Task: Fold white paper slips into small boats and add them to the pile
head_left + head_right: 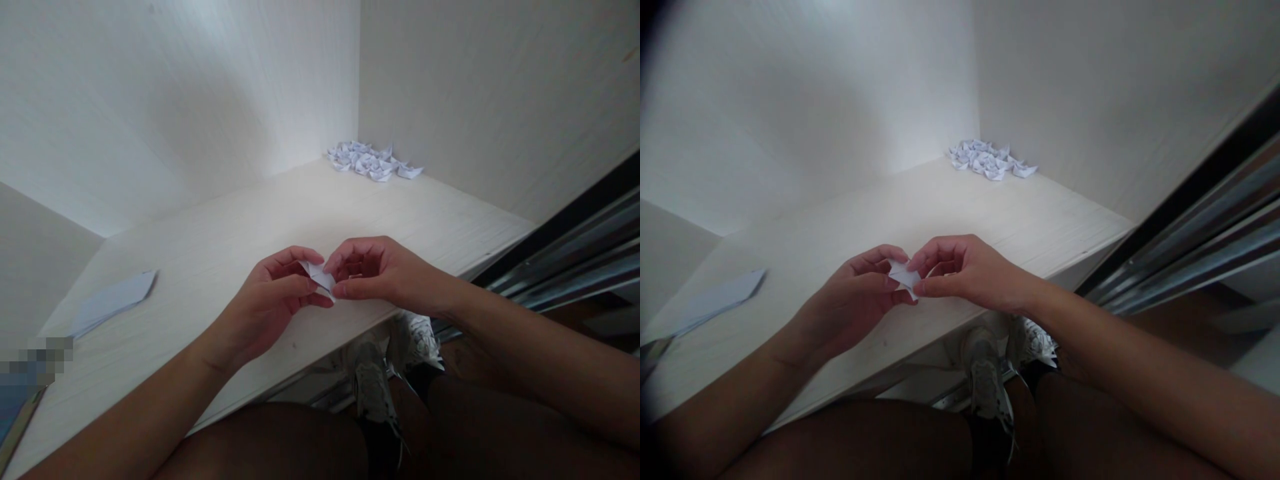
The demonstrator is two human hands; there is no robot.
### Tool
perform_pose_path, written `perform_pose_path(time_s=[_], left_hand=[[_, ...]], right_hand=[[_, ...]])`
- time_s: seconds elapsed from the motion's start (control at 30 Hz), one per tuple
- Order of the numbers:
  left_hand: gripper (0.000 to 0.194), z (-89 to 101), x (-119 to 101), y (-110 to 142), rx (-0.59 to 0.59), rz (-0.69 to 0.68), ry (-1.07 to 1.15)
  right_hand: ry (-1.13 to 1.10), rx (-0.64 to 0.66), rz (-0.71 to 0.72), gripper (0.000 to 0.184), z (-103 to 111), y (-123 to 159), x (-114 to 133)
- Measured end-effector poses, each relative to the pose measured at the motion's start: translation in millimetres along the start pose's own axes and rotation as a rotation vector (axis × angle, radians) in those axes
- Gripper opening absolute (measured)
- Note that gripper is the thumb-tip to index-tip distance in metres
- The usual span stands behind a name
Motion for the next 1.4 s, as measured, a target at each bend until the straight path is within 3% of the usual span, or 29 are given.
perform_pose_path(time_s=[0.47, 0.7, 0.97, 1.23, 1.4], left_hand=[[0.043, -0.6, 0.4, 4.3, -0.074, -0.046, -0.006], [0.039, -1.6, -1.4, 5.4, -0.072, -0.102, -0.056], [0.037, -5.6, -4.0, 6.5, -0.143, -0.129, -0.124], [0.035, -5.7, -4.0, 3.9, -0.111, -0.152, -0.123], [0.036, -3.6, -3.4, 2.5, -0.110, -0.170, -0.131]], right_hand=[[0.018, -0.028, 0.025, 0.024, -1.6, -0.3, 1.2], [0.046, -0.053, 0.060, 0.027, -2.9, -3.5, 0.6], [0.255, -0.147, 0.132, 0.023, -1.8, 1.4, 11.3], [0.539, -0.234, 0.277, 0.020, -2.6, 5.7, 20.9], [0.620, -0.246, 0.285, 0.019, -3.6, 5.7, 22.1]])
Point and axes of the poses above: each hand's wrist, its own y-axis away from the middle knuckle, its own z-axis out of the back of the hand, x = y × z, the point moved 5 cm from there along -y, towards the middle knuckle, and after that the axes turned 11 degrees about y, right-handed, at the moved point
